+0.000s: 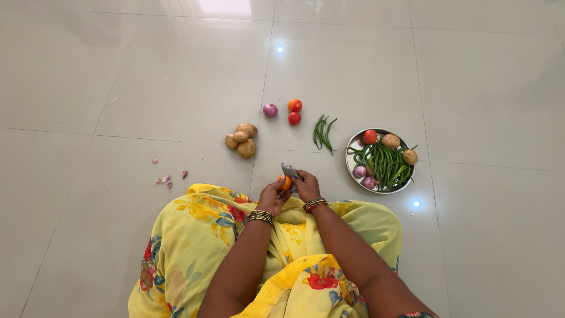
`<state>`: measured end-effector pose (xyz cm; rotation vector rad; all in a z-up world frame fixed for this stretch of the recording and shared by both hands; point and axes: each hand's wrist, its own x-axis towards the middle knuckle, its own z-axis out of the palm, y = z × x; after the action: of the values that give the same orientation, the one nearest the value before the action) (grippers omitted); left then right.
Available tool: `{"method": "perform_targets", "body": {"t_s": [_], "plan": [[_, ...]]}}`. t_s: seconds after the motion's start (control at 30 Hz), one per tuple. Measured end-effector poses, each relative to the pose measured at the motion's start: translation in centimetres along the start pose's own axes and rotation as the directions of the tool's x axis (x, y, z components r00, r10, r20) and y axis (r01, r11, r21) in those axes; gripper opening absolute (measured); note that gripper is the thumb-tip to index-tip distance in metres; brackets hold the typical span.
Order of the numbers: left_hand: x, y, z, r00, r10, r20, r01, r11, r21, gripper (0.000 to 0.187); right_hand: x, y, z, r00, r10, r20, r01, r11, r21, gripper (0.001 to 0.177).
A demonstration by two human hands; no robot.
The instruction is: The person sits on the floor and uses a small knife to peel a tomato, then green beans, and finally an onion. The peeled items are placed on the floor or in a nearby metal tray.
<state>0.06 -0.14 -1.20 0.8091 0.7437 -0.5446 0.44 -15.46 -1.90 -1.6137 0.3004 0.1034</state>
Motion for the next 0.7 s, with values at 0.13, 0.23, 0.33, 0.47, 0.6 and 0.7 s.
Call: {"method": "perform_targets", "body": {"t_s": [0.13,0.23,0.33,0.47,0.6,0.7], "plan": [[-0.1,0.0,0.1,0.999,0.009,0.031,-0.010,1.000,0.009,0.038,-0.3,-0.4,0.1,1.000,-0.020,0.004,0.020,1.000,-0.009,0.028],[-0.5,1.2,0.5,0.999,-0.001,0.038,0.000,0.999,0.034,0.039,-0.5,-0.7,0.2,1.000,0.008,0.008,-0.008,0.999,-0.039,0.030],[-1.1,2.0,0.9,1.000,-0.018,0.016,0.016,0.990,0.137,0.041,-0.3,-0.6,0.3,0.999,-0.035,0.031,0.036,0.998,-0.050,0.033],[-0.7,5.9,0.6,1.000,0.018,0.006,-0.019,0.934,0.357,0.042,0.2,-1.1,0.9,0.994,-0.012,0.109,0.019,0.998,-0.058,0.033],[-0.1,6.2,-1.5,0.999,0.044,0.028,-0.050,0.954,0.295,0.047,1.2,-2.2,1.7,0.985,0.129,0.119,-0.127,0.992,-0.024,0.030],[0.8,5.7,-2.1,1.000,0.018,0.012,-0.020,0.980,0.197,0.047,1.4,-2.0,1.6,0.980,0.175,0.093,-0.175,0.985,-0.013,0.029]]}}
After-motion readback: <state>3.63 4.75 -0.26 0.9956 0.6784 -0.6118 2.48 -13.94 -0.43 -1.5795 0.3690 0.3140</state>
